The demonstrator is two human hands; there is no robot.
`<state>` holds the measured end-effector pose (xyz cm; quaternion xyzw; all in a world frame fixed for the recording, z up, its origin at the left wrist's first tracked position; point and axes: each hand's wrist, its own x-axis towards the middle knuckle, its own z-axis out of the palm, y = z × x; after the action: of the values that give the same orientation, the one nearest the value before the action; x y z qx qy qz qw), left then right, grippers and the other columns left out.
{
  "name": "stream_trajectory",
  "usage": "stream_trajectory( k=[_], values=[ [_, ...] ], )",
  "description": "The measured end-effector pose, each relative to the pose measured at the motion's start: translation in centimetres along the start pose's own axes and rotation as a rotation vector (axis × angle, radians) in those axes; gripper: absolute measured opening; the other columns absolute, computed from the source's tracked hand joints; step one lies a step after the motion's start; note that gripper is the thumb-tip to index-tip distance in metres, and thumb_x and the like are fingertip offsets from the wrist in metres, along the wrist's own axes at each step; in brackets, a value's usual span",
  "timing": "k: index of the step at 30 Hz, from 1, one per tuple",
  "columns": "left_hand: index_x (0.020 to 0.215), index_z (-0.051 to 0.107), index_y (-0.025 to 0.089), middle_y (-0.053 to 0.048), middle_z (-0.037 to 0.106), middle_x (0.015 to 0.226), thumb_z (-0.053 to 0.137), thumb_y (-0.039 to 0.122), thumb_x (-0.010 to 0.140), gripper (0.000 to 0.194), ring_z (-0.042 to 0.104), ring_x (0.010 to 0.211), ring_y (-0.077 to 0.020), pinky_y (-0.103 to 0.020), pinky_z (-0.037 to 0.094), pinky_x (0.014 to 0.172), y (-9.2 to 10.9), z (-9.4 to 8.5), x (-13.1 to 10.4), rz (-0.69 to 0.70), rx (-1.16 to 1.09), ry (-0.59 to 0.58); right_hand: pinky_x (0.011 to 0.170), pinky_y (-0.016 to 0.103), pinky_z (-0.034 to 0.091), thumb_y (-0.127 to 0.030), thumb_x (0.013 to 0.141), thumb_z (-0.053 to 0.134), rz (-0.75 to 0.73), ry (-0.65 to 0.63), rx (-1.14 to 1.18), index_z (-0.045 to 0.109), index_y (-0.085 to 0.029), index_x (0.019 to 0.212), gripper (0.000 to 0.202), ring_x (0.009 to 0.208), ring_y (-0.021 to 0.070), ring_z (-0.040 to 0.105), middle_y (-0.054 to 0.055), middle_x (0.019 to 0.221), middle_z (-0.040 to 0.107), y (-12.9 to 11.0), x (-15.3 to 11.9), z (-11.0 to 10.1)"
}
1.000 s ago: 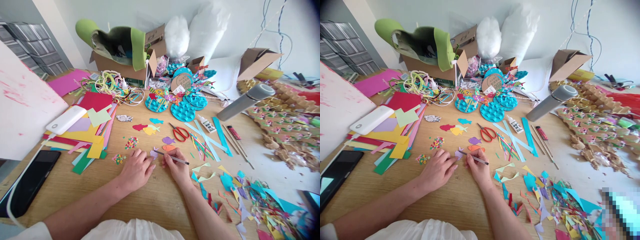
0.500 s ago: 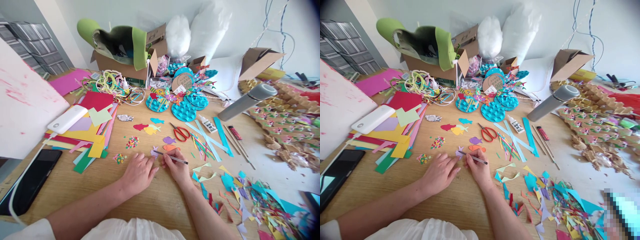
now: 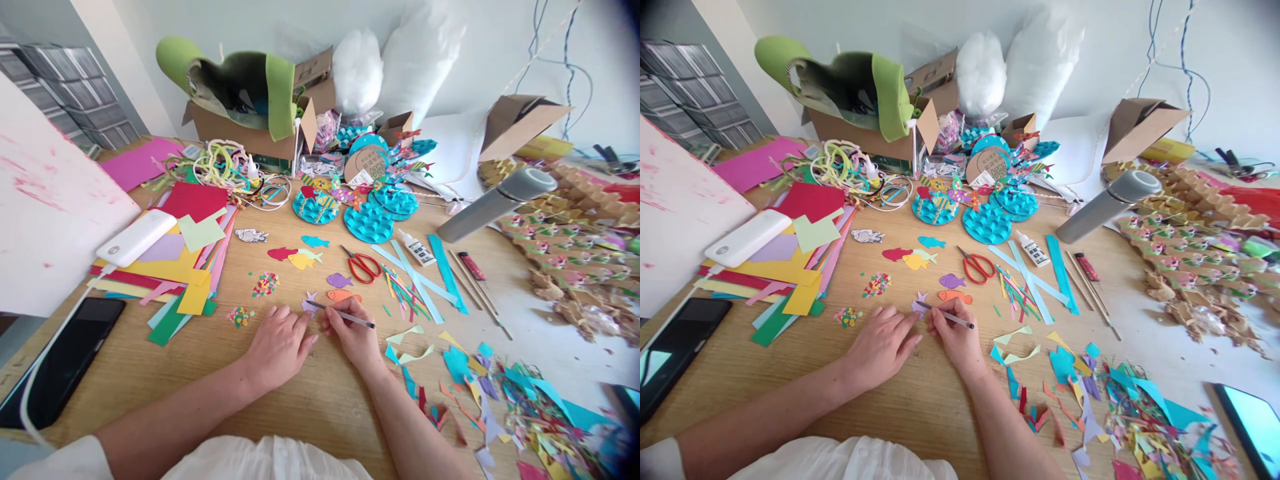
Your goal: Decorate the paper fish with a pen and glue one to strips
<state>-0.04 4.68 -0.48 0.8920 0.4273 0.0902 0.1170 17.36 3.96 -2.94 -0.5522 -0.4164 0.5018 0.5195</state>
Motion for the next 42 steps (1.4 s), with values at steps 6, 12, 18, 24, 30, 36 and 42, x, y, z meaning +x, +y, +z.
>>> stream_trajectory(
  k=[6, 12, 18, 24, 30, 36, 42],
  values=[
    [0.117, 0.062, 0.019, -0.012, 0.057, 0.110, 0.051, 0.034, 0.093, 0.030, 0.047, 0.106, -0.0290, -0.048, 0.043, 0.090, -0.31, -0.06, 0.08, -0.013, -0.021, 0.097, 0.049, 0.026, 0.051, -0.047, 0.080, 0.070, -0.003, -0.007, -0.001, 0.055, -0.022, 0.076, 0.030, 0.053, 0.0138, 0.060, 0.000, 0.064, 0.067, 0.12, -0.03, 0.02],
    [0.114, 0.064, 0.021, -0.012, 0.054, 0.120, 0.054, 0.032, 0.092, 0.027, 0.043, 0.115, -0.0302, -0.051, 0.041, 0.096, -0.35, 0.03, 0.01, -0.018, -0.041, 0.144, 0.049, 0.028, 0.052, -0.050, 0.079, 0.070, 0.008, 0.005, -0.016, 0.055, -0.023, 0.076, 0.031, 0.052, 0.0156, 0.060, 0.000, 0.063, 0.066, 0.04, -0.07, -0.04],
    [0.113, 0.064, 0.020, -0.012, 0.055, 0.116, 0.054, 0.032, 0.092, 0.027, 0.045, 0.113, -0.0296, -0.051, 0.041, 0.096, -0.33, 0.03, 0.02, -0.021, -0.060, 0.142, 0.048, 0.028, 0.052, -0.053, 0.076, 0.071, 0.015, 0.022, -0.019, 0.054, -0.023, 0.074, 0.035, 0.051, 0.0155, 0.060, 0.000, 0.060, 0.065, -0.40, -0.06, 0.15],
    [0.114, 0.065, 0.020, -0.012, 0.056, 0.116, 0.054, 0.032, 0.092, 0.027, 0.045, 0.113, -0.0297, -0.051, 0.041, 0.096, -0.31, -0.01, 0.05, -0.024, -0.063, 0.129, 0.049, 0.029, 0.052, -0.053, 0.078, 0.070, 0.014, 0.001, -0.034, 0.055, -0.023, 0.075, 0.034, 0.051, 0.0157, 0.060, 0.000, 0.060, 0.065, -0.03, -0.08, 0.00],
    [0.113, 0.065, 0.020, -0.012, 0.056, 0.115, 0.053, 0.031, 0.092, 0.027, 0.045, 0.112, -0.0293, -0.051, 0.042, 0.096, -0.28, -0.11, 0.09, -0.019, -0.066, 0.136, 0.049, 0.028, 0.051, -0.051, 0.079, 0.069, -0.004, -0.002, -0.025, 0.054, -0.023, 0.075, 0.032, 0.052, 0.0157, 0.060, 0.000, 0.061, 0.066, -0.10, -0.10, 0.02],
    [0.113, 0.064, 0.021, -0.011, 0.056, 0.117, 0.054, 0.030, 0.091, 0.026, 0.045, 0.114, -0.0294, -0.051, 0.041, 0.097, -0.45, 0.14, 0.04, -0.015, -0.075, 0.156, 0.049, 0.028, 0.052, -0.052, 0.078, 0.070, 0.000, -0.004, -0.042, 0.056, -0.022, 0.075, 0.033, 0.051, 0.0154, 0.060, 0.001, 0.061, 0.066, -0.08, -0.11, -0.04],
    [0.114, 0.064, 0.020, -0.011, 0.056, 0.118, 0.054, 0.030, 0.092, 0.026, 0.044, 0.115, -0.0299, -0.052, 0.041, 0.098, -0.46, 0.21, 0.05, -0.017, -0.074, 0.146, 0.050, 0.027, 0.051, -0.051, 0.079, 0.070, 0.000, -0.004, -0.017, 0.056, -0.022, 0.076, 0.032, 0.053, 0.0154, 0.061, 0.001, 0.063, 0.067, -0.02, -0.09, -0.08]
  ],
)
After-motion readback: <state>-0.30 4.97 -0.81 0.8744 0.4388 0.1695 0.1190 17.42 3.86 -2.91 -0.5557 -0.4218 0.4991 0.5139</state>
